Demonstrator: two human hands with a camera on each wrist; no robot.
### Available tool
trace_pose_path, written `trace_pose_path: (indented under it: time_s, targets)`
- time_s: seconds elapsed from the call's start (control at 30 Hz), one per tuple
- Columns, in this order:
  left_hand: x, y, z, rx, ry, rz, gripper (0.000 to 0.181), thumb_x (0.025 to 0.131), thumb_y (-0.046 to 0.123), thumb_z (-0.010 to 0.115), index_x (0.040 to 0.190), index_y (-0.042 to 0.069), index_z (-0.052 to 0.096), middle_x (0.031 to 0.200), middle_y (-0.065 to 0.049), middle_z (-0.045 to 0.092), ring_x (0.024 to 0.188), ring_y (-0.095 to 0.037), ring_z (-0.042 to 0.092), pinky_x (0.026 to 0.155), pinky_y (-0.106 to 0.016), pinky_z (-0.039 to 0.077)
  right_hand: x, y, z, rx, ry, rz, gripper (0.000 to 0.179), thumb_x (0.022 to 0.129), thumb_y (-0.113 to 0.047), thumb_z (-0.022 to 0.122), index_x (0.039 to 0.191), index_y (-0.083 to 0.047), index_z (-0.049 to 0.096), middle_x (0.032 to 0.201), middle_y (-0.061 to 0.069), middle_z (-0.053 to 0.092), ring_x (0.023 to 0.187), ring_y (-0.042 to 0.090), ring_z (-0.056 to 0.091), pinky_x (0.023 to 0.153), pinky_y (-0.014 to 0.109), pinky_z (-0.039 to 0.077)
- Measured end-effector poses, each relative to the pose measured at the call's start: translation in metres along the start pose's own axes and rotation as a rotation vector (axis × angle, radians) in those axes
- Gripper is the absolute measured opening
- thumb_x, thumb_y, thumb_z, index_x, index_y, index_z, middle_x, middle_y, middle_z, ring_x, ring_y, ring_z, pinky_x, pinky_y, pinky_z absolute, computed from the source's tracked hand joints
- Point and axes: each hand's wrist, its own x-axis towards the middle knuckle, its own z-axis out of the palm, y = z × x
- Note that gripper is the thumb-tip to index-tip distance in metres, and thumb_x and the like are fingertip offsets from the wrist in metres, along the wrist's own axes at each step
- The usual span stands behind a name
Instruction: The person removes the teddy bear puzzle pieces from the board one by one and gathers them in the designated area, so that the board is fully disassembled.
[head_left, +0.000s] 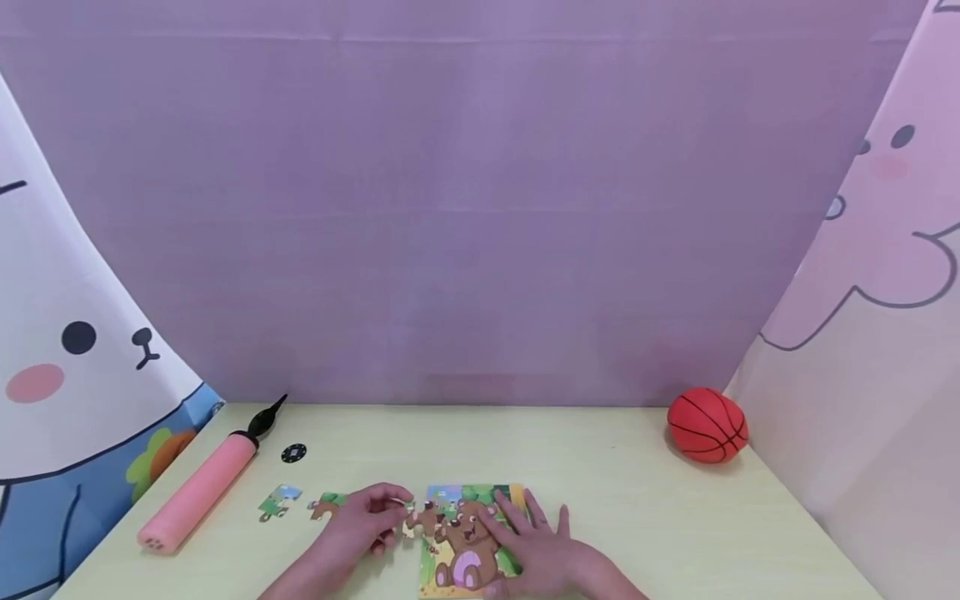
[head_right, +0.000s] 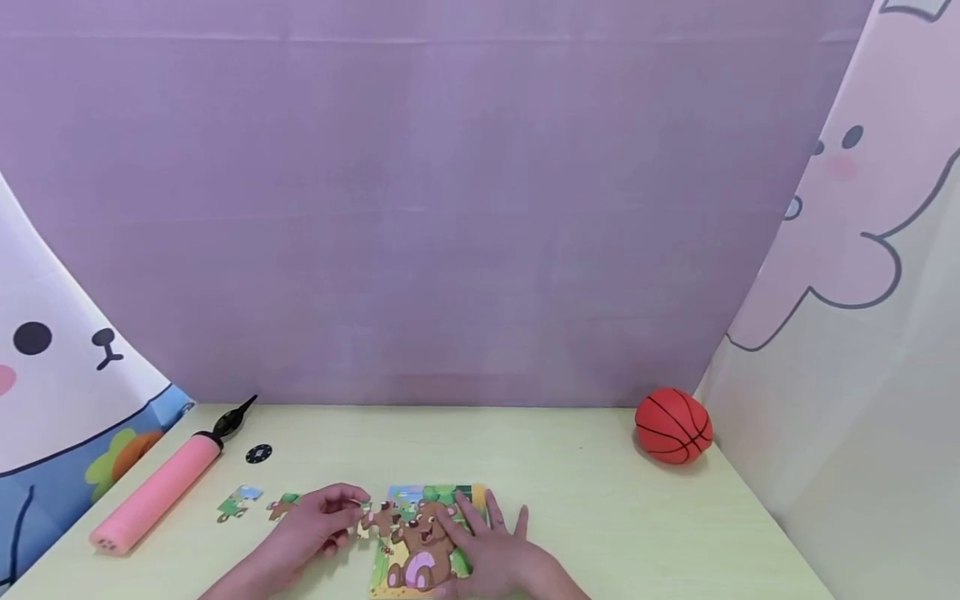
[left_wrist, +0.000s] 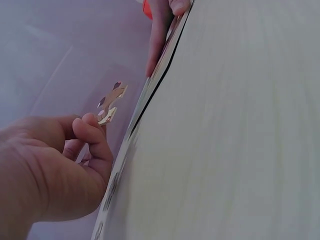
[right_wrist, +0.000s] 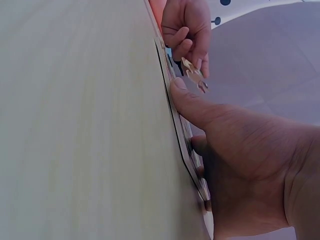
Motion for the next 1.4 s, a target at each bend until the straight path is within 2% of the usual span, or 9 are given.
trace_pose_path:
  time_s: [0.2, 0.43, 0.5, 0.87, 1.2, 1.4]
  targets:
    - [-0.006, 0.000, -0.019, 0.034, 0.062, -0.007, 0.028, 0.097, 0.013, 0.065, 0.120, -0.003, 0.062, 0.092, -0.007, 0.062, 0.065, -0.016, 0.054, 0.051, -0.024, 0.044, 0.001, -0.002, 0.001, -0.012, -0.002, -0.011, 0.087, 0.092, -0.071, 0.052, 0.163, -0.033, 0.019, 0.169, 0.005, 0.006, 0.150, 0.049, 0.001, 0.101, 0.085, 0.003]
    - [-0.010, -0.002, -0.039, 0.033, 0.113, -0.047, 0.026, 0.099, 0.010, 0.061, 0.121, -0.004, 0.061, 0.089, -0.008, 0.061, 0.062, -0.015, 0.049, 0.051, -0.025, 0.042, 0.002, 0.000, 0.001, 0.012, -0.025, -0.011, 0.080, 0.097, -0.068, 0.044, 0.163, -0.035, 0.015, 0.170, 0.005, 0.002, 0.150, 0.049, -0.003, 0.101, 0.085, -0.001]
    - [-0.011, -0.004, -0.044, 0.053, 0.136, -0.054, 0.027, 0.098, 0.009, 0.062, 0.121, -0.004, 0.062, 0.090, -0.008, 0.063, 0.064, -0.016, 0.052, 0.051, -0.025, 0.044, 0.003, 0.001, 0.001, 0.018, -0.027, -0.007, 0.080, 0.097, -0.068, 0.045, 0.163, -0.035, 0.015, 0.170, 0.004, 0.002, 0.150, 0.048, -0.004, 0.101, 0.084, -0.001]
    - [-0.022, -0.017, -0.080, 0.079, 0.152, -0.078, 0.033, 0.101, 0.012, 0.060, 0.128, -0.006, 0.058, 0.092, -0.007, 0.062, 0.067, -0.018, 0.053, 0.053, -0.026, 0.045, 0.003, 0.003, 0.003, 0.023, -0.020, -0.004, 0.081, 0.096, -0.069, 0.046, 0.163, -0.035, 0.016, 0.170, 0.004, 0.002, 0.150, 0.048, -0.004, 0.101, 0.084, -0.002]
    - [-0.034, -0.020, -0.102, 0.148, 0.241, -0.171, 0.030, 0.103, 0.013, 0.057, 0.128, -0.002, 0.061, 0.082, -0.010, 0.058, 0.066, -0.020, 0.051, 0.052, -0.027, 0.043, 0.005, 0.008, 0.003, 0.045, -0.038, -0.015, 0.085, 0.094, -0.073, 0.044, 0.163, -0.036, 0.011, 0.170, 0.004, -0.002, 0.149, 0.049, -0.007, 0.098, 0.085, -0.005]
    - [-0.039, -0.024, -0.116, 0.210, 0.297, -0.234, 0.028, 0.103, 0.011, 0.056, 0.128, 0.000, 0.063, 0.080, -0.010, 0.059, 0.067, -0.022, 0.053, 0.054, -0.028, 0.045, 0.009, 0.015, 0.007, 0.109, -0.044, -0.006, 0.096, 0.091, -0.077, 0.045, 0.164, -0.025, 0.009, 0.169, -0.003, -0.008, 0.150, 0.045, -0.013, 0.098, 0.084, -0.011]
